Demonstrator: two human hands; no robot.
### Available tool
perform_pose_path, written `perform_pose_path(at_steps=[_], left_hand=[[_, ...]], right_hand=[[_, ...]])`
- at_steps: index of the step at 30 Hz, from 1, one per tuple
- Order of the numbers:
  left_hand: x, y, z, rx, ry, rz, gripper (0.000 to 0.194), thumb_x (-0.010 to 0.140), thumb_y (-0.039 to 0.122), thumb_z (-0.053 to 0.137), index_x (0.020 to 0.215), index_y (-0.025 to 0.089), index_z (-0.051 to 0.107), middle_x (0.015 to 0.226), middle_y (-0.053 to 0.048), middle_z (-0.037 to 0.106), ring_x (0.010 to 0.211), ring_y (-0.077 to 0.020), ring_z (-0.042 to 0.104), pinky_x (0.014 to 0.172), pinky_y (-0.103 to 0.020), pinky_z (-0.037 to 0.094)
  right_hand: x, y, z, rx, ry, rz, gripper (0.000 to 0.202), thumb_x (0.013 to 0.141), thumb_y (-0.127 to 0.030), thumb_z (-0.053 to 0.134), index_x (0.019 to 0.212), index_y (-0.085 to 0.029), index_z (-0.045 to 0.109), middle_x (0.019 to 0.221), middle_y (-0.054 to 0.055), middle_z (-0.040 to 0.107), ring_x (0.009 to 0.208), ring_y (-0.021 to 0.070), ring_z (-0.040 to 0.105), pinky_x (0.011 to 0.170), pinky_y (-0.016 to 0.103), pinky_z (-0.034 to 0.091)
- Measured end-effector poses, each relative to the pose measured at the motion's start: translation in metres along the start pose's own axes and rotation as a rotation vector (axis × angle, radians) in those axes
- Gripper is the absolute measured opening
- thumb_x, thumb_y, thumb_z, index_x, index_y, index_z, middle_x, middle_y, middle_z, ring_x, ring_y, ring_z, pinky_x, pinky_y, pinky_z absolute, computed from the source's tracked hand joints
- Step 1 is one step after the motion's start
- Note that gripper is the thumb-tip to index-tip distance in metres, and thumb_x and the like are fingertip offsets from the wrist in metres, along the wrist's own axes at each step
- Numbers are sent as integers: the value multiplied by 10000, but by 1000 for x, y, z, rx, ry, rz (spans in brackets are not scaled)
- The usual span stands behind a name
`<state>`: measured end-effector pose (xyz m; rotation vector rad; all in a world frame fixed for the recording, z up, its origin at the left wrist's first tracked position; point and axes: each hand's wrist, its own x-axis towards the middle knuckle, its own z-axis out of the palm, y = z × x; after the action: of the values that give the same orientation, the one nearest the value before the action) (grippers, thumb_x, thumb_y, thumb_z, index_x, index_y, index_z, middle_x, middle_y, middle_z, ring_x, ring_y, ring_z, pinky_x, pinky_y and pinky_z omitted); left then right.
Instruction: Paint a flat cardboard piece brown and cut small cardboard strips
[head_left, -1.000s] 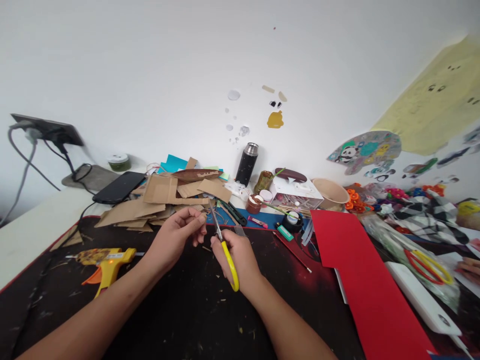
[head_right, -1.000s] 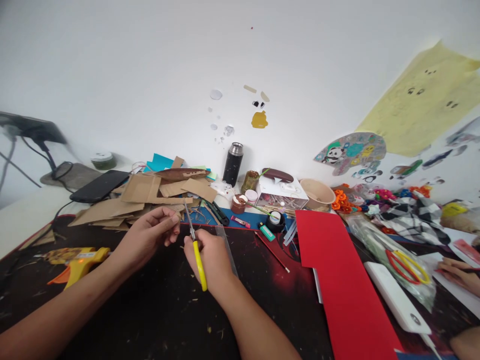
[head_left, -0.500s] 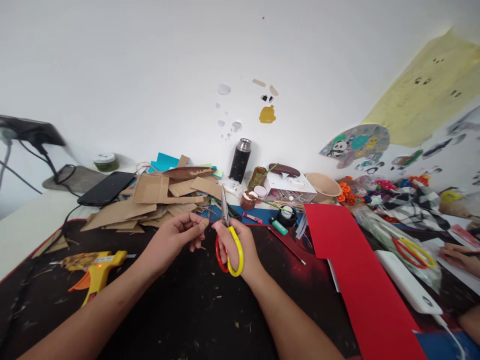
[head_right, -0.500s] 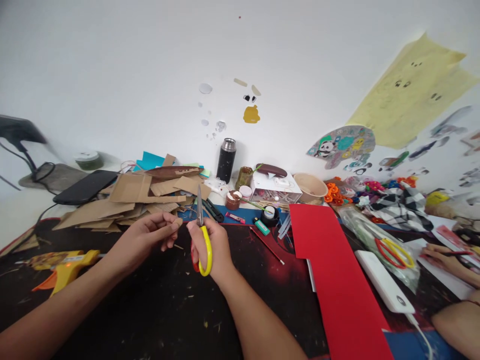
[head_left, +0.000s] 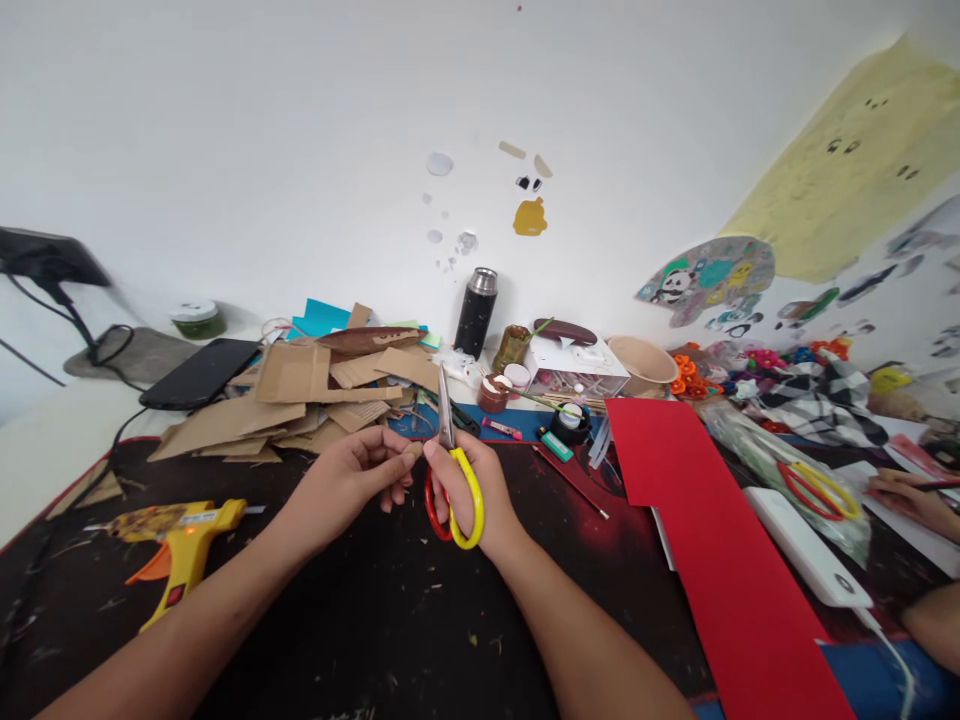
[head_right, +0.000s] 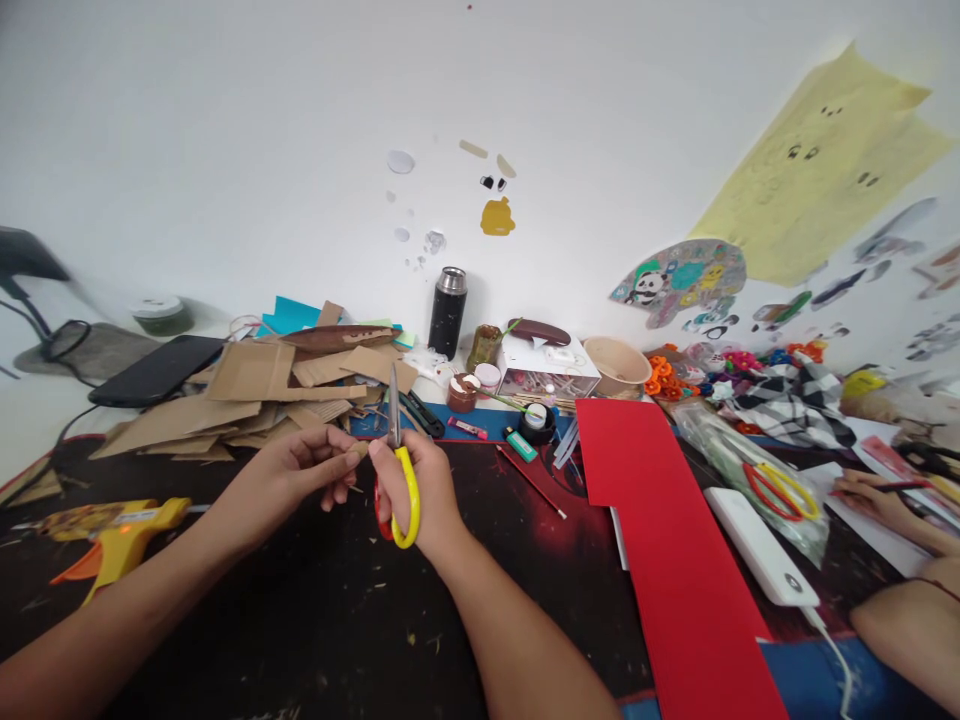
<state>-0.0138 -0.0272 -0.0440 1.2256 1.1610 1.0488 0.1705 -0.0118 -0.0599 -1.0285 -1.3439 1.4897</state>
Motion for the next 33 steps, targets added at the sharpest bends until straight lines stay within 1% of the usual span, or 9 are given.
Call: perform_pose_path(at_steps=[4, 8, 11, 16, 19, 24, 29, 33], left_hand=[[-1, -1, 1, 22, -21, -11, 586, 783, 778, 903, 865, 231, 709, 682, 3, 739, 538, -163, 655, 526, -291, 533], [-3, -3, 3, 94, -68, 2, 555, 826, 765, 872, 884, 230, 738, 686, -10, 753, 561, -179, 682, 566, -314, 574], [-5, -5, 6, 135, -40, 33, 549, 836, 770, 856, 872, 235, 736, 678, -10, 757, 568, -186, 694, 584, -322, 592], [-8, -5, 10, 139, 18, 78, 542, 819, 775, 865, 849, 247, 746, 682, -11, 760, 574, -195, 703, 579, -320, 598], [-7, -5, 10, 136, 43, 75, 534, 801, 769, 880, 827, 251, 754, 693, -19, 769, 574, -199, 703, 576, -321, 604], [-5, -3, 6, 153, 70, 39, 522, 788, 752, 892, 789, 251, 747, 677, -27, 771, 561, -199, 693, 563, -317, 603], [-4, -1, 5, 134, 48, 18, 545, 763, 762, 908, 769, 244, 738, 668, -27, 763, 550, -195, 690, 558, -320, 603], [-4, -1, 7, 86, 7, 56, 545, 756, 759, 926, 855, 246, 772, 762, -41, 805, 647, -219, 749, 638, -345, 646]], right_hand=[[0, -2, -1, 9, -2, 4, 484, 917, -680, 800, 929, -222, 641, 522, -97, 554, 341, 104, 500, 348, 185, 373], [2, -1, -3, -22, -20, 10, 455, 934, -659, 774, 936, -224, 644, 505, -108, 544, 331, 103, 487, 359, 188, 385], [2, 0, -3, -37, -18, 21, 439, 940, -653, 756, 928, -236, 620, 485, -116, 534, 329, 106, 484, 375, 193, 400], [0, -2, -2, -38, -19, 18, 424, 950, -633, 758, 922, -232, 621, 487, -106, 546, 345, 108, 494, 370, 187, 380], [0, -2, -1, -24, -21, 11, 446, 928, -642, 794, 923, -229, 627, 496, -105, 549, 352, 108, 497, 369, 189, 390], [1, 0, -1, -20, -26, 19, 490, 922, -685, 796, 947, -222, 637, 501, -109, 550, 349, 102, 493, 366, 185, 368], [1, 0, -2, -1, -56, 39, 516, 893, -702, 818, 946, -227, 624, 508, -115, 552, 334, 103, 487, 347, 187, 364], [2, 0, -1, 10, -20, 21, 478, 935, -685, 769, 898, -239, 599, 490, -108, 545, 334, 105, 488, 358, 189, 372]])
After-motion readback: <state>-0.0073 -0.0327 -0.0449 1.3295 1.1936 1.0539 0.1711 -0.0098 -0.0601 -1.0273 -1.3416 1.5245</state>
